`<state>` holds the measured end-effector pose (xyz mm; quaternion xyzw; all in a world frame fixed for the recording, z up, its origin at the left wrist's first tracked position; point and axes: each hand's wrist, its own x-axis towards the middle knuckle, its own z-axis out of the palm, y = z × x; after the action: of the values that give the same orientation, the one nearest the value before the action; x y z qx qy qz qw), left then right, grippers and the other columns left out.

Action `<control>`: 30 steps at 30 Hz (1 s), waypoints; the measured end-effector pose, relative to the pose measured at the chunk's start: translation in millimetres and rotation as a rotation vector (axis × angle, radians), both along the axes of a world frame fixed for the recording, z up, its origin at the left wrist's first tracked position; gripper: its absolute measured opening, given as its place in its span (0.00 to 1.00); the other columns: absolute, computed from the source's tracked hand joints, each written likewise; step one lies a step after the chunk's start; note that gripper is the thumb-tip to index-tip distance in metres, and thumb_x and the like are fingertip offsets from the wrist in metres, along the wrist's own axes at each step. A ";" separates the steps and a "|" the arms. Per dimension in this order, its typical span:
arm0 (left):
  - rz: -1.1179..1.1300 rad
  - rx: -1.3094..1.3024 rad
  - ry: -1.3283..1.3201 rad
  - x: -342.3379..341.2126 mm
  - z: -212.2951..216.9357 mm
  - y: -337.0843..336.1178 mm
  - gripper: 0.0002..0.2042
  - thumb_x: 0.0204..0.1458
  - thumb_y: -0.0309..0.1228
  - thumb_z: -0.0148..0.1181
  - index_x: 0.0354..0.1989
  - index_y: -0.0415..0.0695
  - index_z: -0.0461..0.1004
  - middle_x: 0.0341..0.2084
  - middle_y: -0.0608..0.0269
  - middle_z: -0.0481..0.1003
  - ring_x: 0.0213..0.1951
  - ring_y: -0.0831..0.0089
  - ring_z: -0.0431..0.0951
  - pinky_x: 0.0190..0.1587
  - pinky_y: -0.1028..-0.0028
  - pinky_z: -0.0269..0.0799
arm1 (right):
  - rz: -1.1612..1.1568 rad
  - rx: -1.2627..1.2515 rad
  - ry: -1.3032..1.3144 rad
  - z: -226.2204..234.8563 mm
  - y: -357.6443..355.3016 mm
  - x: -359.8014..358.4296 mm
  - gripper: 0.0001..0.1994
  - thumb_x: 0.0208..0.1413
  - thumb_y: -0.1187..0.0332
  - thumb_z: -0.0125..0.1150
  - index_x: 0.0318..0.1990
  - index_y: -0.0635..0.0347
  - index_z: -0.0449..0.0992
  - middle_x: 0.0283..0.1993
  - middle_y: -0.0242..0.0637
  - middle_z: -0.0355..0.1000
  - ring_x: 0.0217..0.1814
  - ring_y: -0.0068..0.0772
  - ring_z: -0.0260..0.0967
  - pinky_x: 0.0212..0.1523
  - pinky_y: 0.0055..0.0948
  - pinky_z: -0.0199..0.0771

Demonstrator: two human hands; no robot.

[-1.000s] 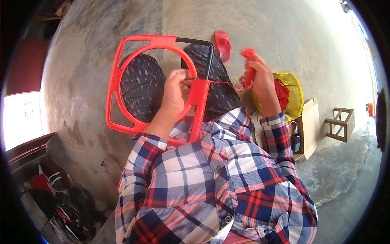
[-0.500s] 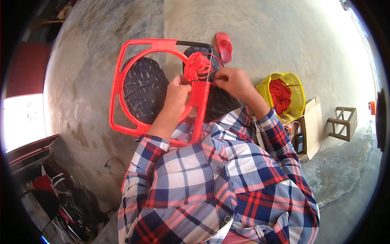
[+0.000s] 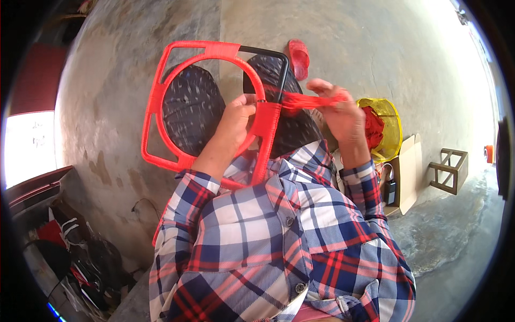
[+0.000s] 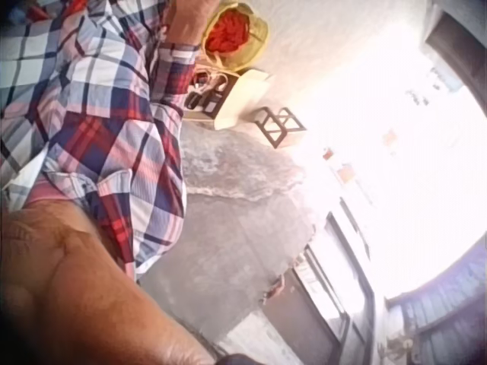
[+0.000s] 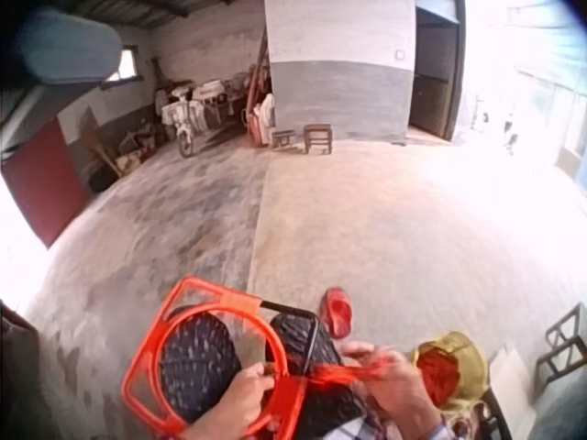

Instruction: Wrapping and weaving red plastic cord around a metal frame to create a seat.

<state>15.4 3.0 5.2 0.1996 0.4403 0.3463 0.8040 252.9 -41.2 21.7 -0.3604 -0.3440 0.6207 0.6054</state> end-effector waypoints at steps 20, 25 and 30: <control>0.070 0.028 -0.133 -3.4 -5.8 2.0 0.05 0.56 0.30 0.52 0.34 0.42 0.69 0.31 0.59 0.74 0.34 0.69 0.76 0.41 0.67 0.75 | 0.191 -0.347 -0.138 0.1 9.6 -20.4 0.04 0.56 0.71 0.56 0.36 0.54 0.68 0.21 0.23 0.60 0.18 0.13 0.52 0.17 0.17 0.49; -0.052 0.043 -0.170 -0.1 10.0 -0.8 0.07 0.56 0.30 0.52 0.39 0.40 0.67 0.32 0.57 0.75 0.33 0.67 0.77 0.38 0.67 0.76 | 0.108 -0.394 0.134 -4.5 9.2 -17.5 0.06 0.52 0.76 0.54 0.37 0.56 0.69 0.18 0.22 0.57 0.14 0.14 0.49 0.15 0.18 0.42; -0.233 0.181 -0.039 3.8 20.4 -4.9 0.11 0.55 0.24 0.54 0.45 0.38 0.65 0.34 0.54 0.75 0.34 0.64 0.79 0.36 0.67 0.79 | 0.084 -0.330 0.123 4.2 -1.5 -33.8 0.07 0.52 0.77 0.53 0.37 0.56 0.70 0.20 0.20 0.59 0.15 0.12 0.50 0.15 0.16 0.44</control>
<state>19.2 -1.9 25.6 0.3144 0.3654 0.2927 0.8258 219.0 -42.7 26.0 -0.4013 -0.2146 0.7144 0.5315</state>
